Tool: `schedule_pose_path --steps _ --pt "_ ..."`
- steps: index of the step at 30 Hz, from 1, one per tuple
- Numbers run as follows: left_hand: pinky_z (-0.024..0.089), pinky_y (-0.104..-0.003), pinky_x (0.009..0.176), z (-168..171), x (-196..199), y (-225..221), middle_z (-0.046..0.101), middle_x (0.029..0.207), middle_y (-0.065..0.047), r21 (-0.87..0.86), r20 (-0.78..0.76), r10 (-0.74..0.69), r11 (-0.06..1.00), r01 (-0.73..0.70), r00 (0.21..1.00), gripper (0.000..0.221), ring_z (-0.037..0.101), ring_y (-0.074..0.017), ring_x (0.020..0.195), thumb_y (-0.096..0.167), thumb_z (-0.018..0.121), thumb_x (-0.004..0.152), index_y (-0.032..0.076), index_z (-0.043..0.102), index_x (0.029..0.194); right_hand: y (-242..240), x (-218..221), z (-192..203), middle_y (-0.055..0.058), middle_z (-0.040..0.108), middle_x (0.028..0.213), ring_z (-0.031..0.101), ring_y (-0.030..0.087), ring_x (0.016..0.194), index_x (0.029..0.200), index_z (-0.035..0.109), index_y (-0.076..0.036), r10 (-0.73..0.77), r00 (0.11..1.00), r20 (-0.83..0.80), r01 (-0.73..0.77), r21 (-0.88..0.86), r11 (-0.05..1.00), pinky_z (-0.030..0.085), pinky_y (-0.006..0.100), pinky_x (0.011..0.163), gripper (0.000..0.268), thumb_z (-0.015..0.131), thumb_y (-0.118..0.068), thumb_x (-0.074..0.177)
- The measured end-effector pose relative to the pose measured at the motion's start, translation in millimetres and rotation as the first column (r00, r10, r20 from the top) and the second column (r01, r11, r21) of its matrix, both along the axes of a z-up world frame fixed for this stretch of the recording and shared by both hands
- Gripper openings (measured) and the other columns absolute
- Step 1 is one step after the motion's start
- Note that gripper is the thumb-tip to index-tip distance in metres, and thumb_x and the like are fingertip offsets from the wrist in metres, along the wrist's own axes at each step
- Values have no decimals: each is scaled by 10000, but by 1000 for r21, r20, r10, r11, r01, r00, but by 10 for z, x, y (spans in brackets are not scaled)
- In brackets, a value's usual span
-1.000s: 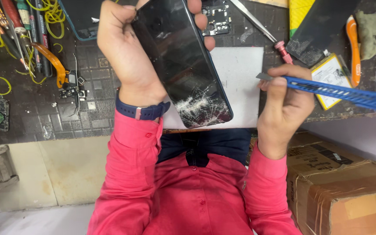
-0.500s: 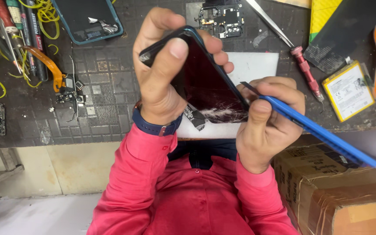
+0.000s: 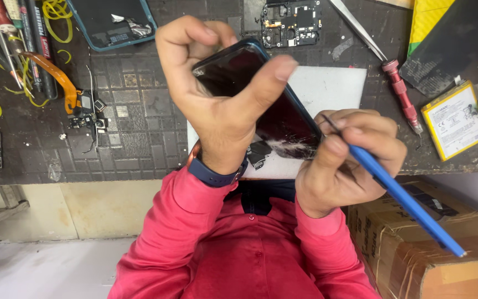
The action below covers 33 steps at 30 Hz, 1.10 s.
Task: The person uses a blue plastic pry tool to separate the screen assembly from the frame of a smartphone with a cracked display. They work along the edges to release adhesive and then switch to a metal spudger to carefully disconnect internal ribbon cables.
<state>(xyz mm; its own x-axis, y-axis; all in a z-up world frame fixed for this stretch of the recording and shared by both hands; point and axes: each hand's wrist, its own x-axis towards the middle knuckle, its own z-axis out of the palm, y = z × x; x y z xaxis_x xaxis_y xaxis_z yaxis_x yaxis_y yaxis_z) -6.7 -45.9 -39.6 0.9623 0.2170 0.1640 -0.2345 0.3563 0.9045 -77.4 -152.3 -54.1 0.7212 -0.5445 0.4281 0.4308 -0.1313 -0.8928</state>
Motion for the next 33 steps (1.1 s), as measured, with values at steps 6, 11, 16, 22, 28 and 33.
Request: schedule_pose_path --steps 6,11,16,22,28,33 --pt "434 -204 694 -27 -22 30 564 931 -25 149 -25 22 989 -18 999 512 501 -55 745 44 957 877 68 497 1099 -93 -76 66 132 634 998 620 188 837 1120 547 -8 57 992 -112 -66 -70 995 549 284 769 244 771 -100 1088" --pt "488 -210 771 -65 -5 25 586 1118 -61 187 97 -11 982 -7 995 473 547 -77 831 47 961 884 67 544 1107 -123 -67 145 134 650 987 630 192 800 1106 564 -9 71 993 -97 -74 -27 997 577 289 745 232 788 -68 1087" --pt "517 -213 828 -73 3 67 634 1162 -55 232 144 -34 973 0 989 397 606 -103 944 44 968 885 77 654 1126 -119 -17 280 157 674 978 689 213 814 1149 558 6 95 985 -146 -108 -87 990 613 282 767 237 773 -74 1092" --pt "505 -203 808 -96 -53 54 639 1139 -33 205 131 -59 978 31 990 304 606 -93 928 30 949 913 80 710 1094 -127 14 356 170 679 998 689 212 819 1149 555 13 130 982 -137 -148 -126 981 626 295 776 269 803 -86 1118" --pt "513 -205 809 -82 -75 61 621 1095 -28 205 114 -37 979 13 993 248 617 -91 896 24 937 939 77 734 1070 -116 36 369 175 670 1001 710 205 824 1134 549 13 106 985 -134 -124 -135 983 677 327 808 288 826 -65 1109" --pt "513 -198 782 -51 -70 74 628 1105 -37 216 110 -56 976 31 992 260 617 -89 866 24 938 920 82 728 1062 -118 26 353 163 667 987 671 190 801 1140 560 19 111 984 -140 -132 -152 979 633 306 794 282 826 -70 1120"
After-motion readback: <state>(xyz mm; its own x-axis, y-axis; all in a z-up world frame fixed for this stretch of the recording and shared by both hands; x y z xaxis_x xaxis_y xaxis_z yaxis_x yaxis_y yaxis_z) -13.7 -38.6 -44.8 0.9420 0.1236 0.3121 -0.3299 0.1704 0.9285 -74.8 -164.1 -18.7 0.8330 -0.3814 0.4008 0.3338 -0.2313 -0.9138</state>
